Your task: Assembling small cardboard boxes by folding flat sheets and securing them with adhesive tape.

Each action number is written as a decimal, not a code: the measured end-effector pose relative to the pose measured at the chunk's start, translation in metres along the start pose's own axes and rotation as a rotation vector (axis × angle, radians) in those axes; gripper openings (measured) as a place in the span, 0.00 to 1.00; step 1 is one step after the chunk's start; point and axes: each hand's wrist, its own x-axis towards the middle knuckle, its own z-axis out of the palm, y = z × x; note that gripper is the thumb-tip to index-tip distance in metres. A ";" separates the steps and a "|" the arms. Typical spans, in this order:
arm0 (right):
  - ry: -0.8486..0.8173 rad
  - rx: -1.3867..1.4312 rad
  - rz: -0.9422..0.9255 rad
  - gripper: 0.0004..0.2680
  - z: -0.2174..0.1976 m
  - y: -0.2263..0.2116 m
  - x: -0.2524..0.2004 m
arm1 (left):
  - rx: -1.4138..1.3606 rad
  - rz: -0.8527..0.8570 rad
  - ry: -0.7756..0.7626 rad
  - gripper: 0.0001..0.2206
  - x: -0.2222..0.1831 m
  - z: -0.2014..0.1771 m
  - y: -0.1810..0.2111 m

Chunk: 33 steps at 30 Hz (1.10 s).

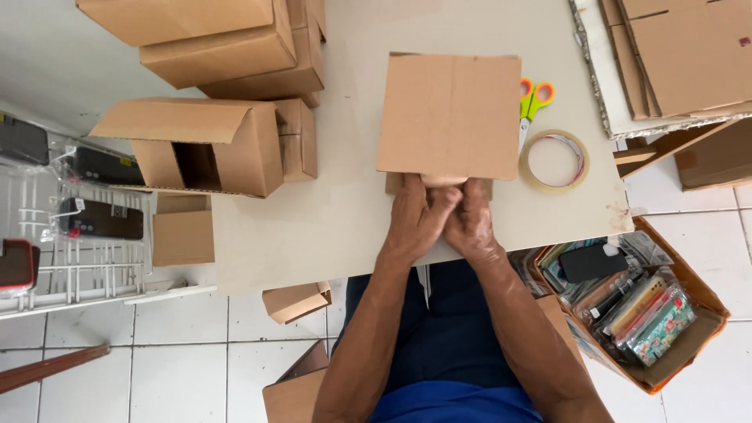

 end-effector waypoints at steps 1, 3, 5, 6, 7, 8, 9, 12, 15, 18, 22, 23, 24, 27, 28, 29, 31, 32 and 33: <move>0.004 -0.002 -0.002 0.12 0.001 0.006 -0.001 | 0.000 0.002 -0.004 0.40 -0.001 0.007 -0.018; 0.021 0.163 -0.066 0.12 0.008 0.017 -0.005 | -0.084 -0.010 0.084 0.46 -0.006 0.018 -0.054; 0.028 -0.181 -0.315 0.16 0.008 0.024 -0.006 | -0.126 0.007 0.187 0.44 0.003 0.020 -0.041; 0.035 -0.529 -0.557 0.20 0.008 0.027 -0.007 | -0.170 0.021 0.289 0.42 0.006 0.021 -0.034; 0.034 -0.527 -0.555 0.20 0.012 0.021 -0.009 | -0.168 0.019 0.290 0.42 0.005 0.019 -0.030; -0.048 -0.477 -0.409 0.16 0.015 0.015 -0.007 | -0.193 0.014 0.355 0.41 0.006 0.016 -0.024; -0.128 -0.424 -0.263 0.12 0.019 0.009 -0.005 | -0.218 0.009 0.421 0.41 0.007 0.014 -0.019; -0.113 -0.346 -0.237 0.14 0.016 -0.093 0.035 | -0.209 -0.016 0.460 0.44 0.010 0.007 -0.026; -0.065 -0.239 -0.251 0.12 0.010 -0.162 0.046 | -0.265 0.065 0.501 0.45 0.013 -0.006 -0.060; 0.145 -0.232 -0.215 0.05 -0.031 -0.163 0.044 | -0.368 0.155 0.519 0.41 0.013 -0.036 -0.089; 0.276 -0.265 -0.285 0.09 -0.059 -0.153 0.083 | -0.641 0.173 0.410 0.23 0.014 -0.055 -0.051; 0.253 -0.129 -0.082 0.12 -0.057 -0.151 0.089 | -0.754 0.162 0.368 0.19 0.013 -0.052 -0.034; 0.227 0.005 0.125 0.16 -0.056 -0.149 0.094 | -0.865 0.145 0.323 0.16 0.011 -0.049 -0.018; 0.020 0.250 0.294 0.29 -0.063 -0.105 0.102 | -0.987 0.065 0.279 0.13 0.009 -0.041 -0.016; 0.016 0.250 0.291 0.29 -0.062 -0.108 0.104 | -0.988 0.070 0.281 0.13 0.010 -0.042 -0.016; -0.077 0.211 0.325 0.27 -0.060 -0.112 0.105 | -0.967 0.071 0.281 0.14 0.011 -0.043 -0.016; -0.172 0.171 0.364 0.26 -0.055 -0.123 0.107 | -0.947 0.069 0.286 0.14 0.009 -0.045 -0.019; -0.249 0.196 0.399 0.36 -0.053 -0.130 0.110 | -0.916 0.066 0.279 0.14 0.011 -0.046 -0.020; -0.327 0.222 0.433 0.46 -0.050 -0.136 0.113 | -0.886 0.062 0.273 0.15 0.012 -0.046 -0.022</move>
